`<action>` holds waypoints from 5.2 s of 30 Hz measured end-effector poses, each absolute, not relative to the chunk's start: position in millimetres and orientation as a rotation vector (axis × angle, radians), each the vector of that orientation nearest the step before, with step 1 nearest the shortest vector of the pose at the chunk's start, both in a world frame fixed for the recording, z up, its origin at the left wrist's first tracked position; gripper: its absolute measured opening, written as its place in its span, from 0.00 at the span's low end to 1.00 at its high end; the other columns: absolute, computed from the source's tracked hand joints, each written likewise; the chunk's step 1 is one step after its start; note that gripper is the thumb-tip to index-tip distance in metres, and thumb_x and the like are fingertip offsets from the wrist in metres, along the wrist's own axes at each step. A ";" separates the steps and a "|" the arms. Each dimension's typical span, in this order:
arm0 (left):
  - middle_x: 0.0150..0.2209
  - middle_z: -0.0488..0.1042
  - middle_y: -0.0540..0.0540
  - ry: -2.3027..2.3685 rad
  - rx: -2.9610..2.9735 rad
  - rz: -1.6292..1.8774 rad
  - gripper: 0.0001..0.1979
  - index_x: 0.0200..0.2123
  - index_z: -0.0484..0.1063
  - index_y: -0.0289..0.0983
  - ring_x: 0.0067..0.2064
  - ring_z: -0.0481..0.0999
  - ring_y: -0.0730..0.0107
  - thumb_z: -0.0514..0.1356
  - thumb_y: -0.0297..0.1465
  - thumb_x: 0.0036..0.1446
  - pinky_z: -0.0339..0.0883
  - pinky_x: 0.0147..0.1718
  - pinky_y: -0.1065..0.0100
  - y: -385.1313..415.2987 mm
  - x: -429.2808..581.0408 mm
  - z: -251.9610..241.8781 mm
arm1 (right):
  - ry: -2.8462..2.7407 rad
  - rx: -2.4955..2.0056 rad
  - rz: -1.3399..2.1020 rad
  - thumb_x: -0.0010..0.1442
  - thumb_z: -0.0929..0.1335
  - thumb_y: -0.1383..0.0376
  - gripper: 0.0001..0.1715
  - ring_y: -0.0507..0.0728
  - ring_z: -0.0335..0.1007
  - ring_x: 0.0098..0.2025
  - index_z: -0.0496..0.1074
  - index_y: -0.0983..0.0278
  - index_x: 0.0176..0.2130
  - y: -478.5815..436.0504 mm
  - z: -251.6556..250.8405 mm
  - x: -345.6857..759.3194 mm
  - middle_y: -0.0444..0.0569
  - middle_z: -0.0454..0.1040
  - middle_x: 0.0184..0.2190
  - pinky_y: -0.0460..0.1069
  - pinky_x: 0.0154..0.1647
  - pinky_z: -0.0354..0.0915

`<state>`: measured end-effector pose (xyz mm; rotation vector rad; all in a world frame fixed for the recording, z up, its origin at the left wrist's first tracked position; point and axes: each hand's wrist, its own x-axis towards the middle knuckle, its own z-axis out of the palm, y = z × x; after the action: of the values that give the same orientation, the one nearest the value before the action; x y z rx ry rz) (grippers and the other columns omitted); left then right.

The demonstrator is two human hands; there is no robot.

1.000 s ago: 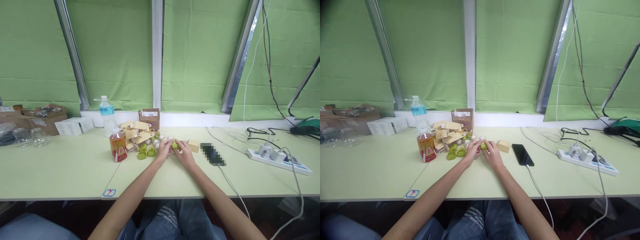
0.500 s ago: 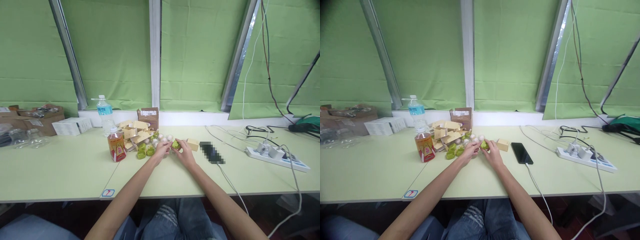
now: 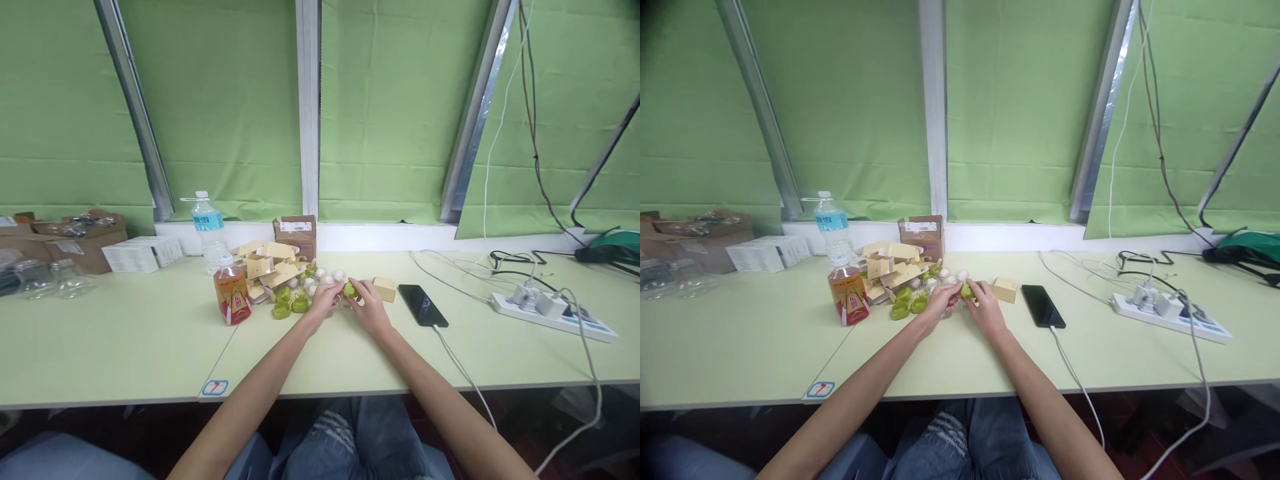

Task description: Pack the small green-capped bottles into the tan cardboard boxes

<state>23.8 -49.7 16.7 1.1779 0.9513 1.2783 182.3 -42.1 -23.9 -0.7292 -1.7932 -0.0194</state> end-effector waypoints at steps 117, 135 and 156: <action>0.57 0.74 0.37 0.828 1.994 1.623 0.21 0.58 0.67 0.38 0.54 0.77 0.59 0.63 0.32 0.62 0.76 0.46 0.63 -70.8 27.2 13.4 | -1.923 -0.849 -0.466 0.64 0.64 0.71 0.29 0.62 0.66 0.64 0.63 0.60 0.63 -46.8 -4.3 197.8 0.56 0.73 0.60 0.62 0.68 0.50; 0.50 0.79 0.40 0.959 2.150 1.573 0.19 0.55 0.74 0.37 0.47 0.80 0.63 0.63 0.29 0.60 0.80 0.43 0.62 -67.2 19.4 13.8 | -1.976 -0.767 -0.540 0.65 0.64 0.71 0.31 0.64 0.67 0.63 0.64 0.62 0.65 -45.2 -5.6 199.4 0.57 0.73 0.60 0.64 0.67 0.56; 0.43 0.78 0.45 1.050 2.034 1.444 0.16 0.45 0.68 0.39 0.44 0.80 0.66 0.60 0.22 0.53 0.78 0.40 0.66 -62.4 23.3 9.7 | -2.025 -0.695 -0.472 0.66 0.63 0.70 0.30 0.62 0.69 0.62 0.64 0.61 0.66 -42.1 -7.4 192.2 0.56 0.74 0.59 0.64 0.67 0.60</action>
<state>23.3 -62.4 9.7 2.0342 1.0501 1.4444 192.2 -42.1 -7.4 -0.6951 -2.0249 -0.4722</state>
